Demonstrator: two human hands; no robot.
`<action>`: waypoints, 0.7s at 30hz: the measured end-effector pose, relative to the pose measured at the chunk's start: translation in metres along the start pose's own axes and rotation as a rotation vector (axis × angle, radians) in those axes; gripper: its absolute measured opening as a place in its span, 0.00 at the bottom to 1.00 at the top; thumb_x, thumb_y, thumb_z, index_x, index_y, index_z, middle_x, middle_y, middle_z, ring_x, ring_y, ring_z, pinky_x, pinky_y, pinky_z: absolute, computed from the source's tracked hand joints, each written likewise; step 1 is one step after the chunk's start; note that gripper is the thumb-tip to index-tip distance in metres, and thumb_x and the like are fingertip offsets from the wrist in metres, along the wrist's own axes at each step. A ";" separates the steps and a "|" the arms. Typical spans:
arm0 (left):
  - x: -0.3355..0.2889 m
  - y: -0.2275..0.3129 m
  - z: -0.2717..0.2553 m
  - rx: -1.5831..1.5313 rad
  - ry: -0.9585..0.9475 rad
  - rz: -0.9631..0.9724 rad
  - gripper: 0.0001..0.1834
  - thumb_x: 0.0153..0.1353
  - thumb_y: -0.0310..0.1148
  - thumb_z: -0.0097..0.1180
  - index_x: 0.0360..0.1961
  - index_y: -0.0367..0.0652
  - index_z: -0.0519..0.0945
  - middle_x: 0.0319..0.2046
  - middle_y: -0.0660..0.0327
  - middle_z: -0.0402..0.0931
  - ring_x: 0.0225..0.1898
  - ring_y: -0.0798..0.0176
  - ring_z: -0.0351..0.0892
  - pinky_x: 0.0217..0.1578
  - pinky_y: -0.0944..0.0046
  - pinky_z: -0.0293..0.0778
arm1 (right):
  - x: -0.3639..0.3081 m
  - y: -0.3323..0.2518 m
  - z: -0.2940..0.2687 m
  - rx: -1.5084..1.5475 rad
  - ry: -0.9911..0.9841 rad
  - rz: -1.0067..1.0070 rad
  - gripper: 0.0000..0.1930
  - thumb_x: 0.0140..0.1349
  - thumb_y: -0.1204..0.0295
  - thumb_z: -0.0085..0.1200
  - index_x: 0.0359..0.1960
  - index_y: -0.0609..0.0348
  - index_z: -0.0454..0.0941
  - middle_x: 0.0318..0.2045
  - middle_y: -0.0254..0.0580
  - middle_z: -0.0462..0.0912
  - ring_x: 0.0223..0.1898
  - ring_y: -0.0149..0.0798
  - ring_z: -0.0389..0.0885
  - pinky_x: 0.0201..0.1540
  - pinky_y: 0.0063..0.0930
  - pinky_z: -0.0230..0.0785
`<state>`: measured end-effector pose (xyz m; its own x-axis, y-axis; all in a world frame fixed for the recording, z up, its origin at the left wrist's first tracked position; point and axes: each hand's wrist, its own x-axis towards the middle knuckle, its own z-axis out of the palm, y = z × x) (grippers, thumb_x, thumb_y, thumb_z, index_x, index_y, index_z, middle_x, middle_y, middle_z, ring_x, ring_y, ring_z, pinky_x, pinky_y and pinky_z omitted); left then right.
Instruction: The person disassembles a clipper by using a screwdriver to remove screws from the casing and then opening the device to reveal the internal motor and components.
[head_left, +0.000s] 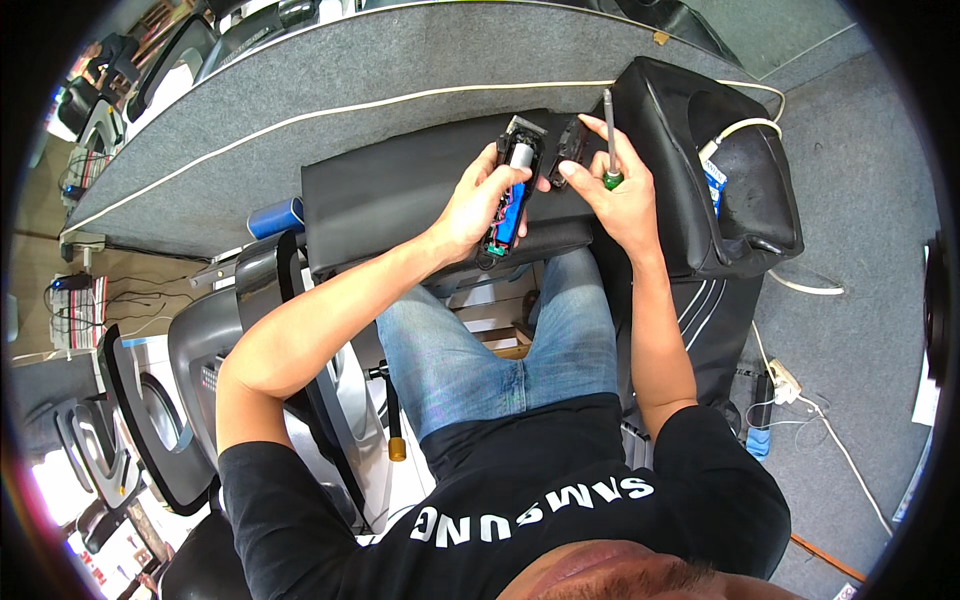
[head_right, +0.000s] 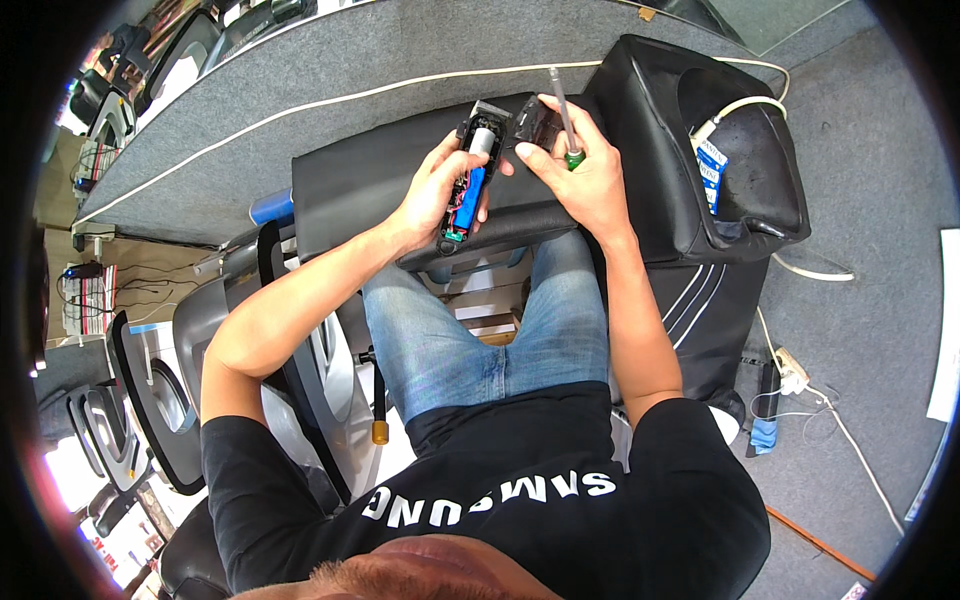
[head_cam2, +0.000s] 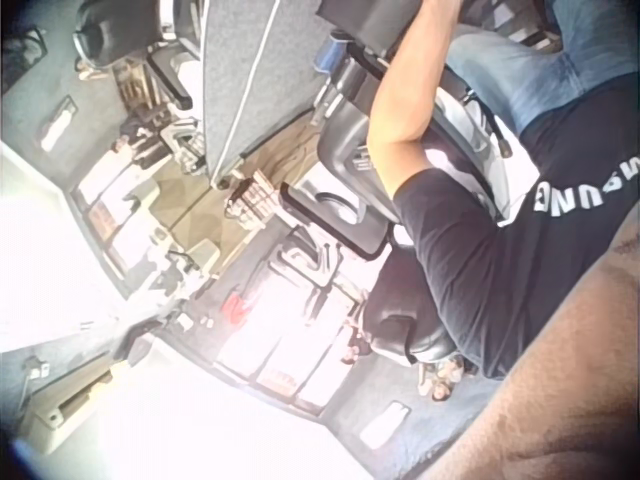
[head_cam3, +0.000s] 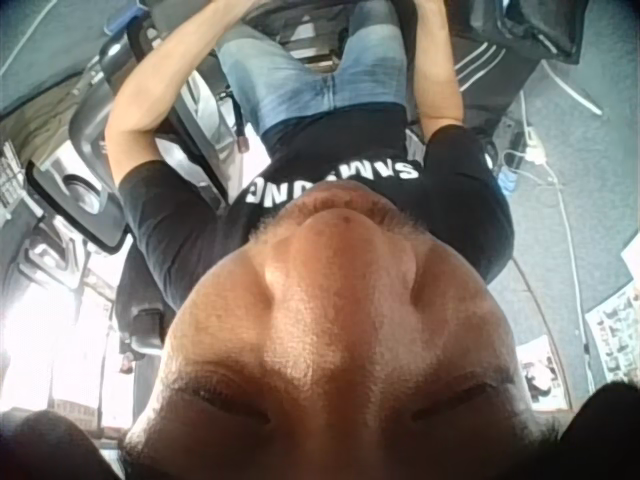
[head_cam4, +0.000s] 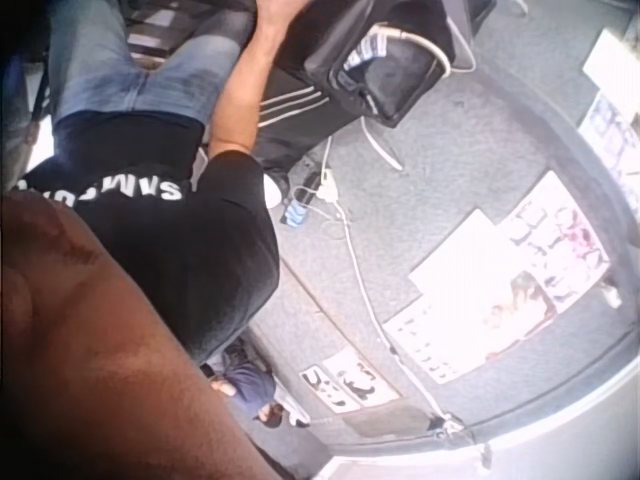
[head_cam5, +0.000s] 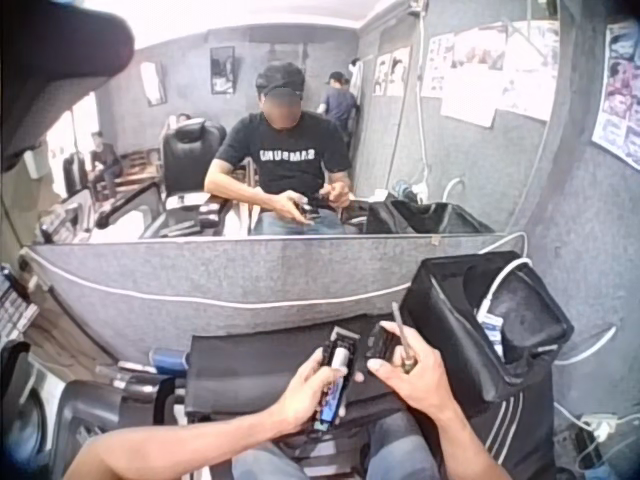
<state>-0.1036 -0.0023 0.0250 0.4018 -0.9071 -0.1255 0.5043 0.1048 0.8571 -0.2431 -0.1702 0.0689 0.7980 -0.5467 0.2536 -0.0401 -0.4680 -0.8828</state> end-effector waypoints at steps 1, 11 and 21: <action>0.000 -0.001 0.000 -0.010 -0.003 0.004 0.20 0.75 0.36 0.52 0.63 0.42 0.66 0.46 0.53 0.86 0.20 0.62 0.82 0.19 0.64 0.81 | 0.000 -0.001 0.003 -0.029 -0.010 -0.010 0.31 0.65 0.68 0.75 0.69 0.57 0.80 0.21 0.20 0.66 0.26 0.16 0.64 0.31 0.16 0.60; -0.004 -0.005 0.006 0.076 0.036 -0.014 0.30 0.73 0.33 0.55 0.73 0.48 0.62 0.38 0.58 0.77 0.22 0.62 0.83 0.20 0.60 0.82 | -0.008 -0.003 0.011 -0.056 -0.069 -0.026 0.32 0.65 0.68 0.76 0.70 0.59 0.79 0.20 0.22 0.67 0.25 0.17 0.65 0.30 0.19 0.59; -0.006 -0.007 0.001 0.008 -0.020 -0.025 0.33 0.76 0.43 0.42 0.80 0.53 0.58 0.41 0.54 0.80 0.24 0.59 0.84 0.24 0.60 0.84 | -0.013 0.000 0.018 -0.062 -0.083 -0.052 0.33 0.65 0.70 0.75 0.72 0.57 0.78 0.21 0.20 0.65 0.25 0.17 0.64 0.31 0.18 0.56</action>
<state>-0.1106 0.0018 0.0206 0.3744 -0.9171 -0.1368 0.5076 0.0792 0.8580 -0.2421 -0.1506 0.0582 0.8470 -0.4621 0.2628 -0.0322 -0.5379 -0.8424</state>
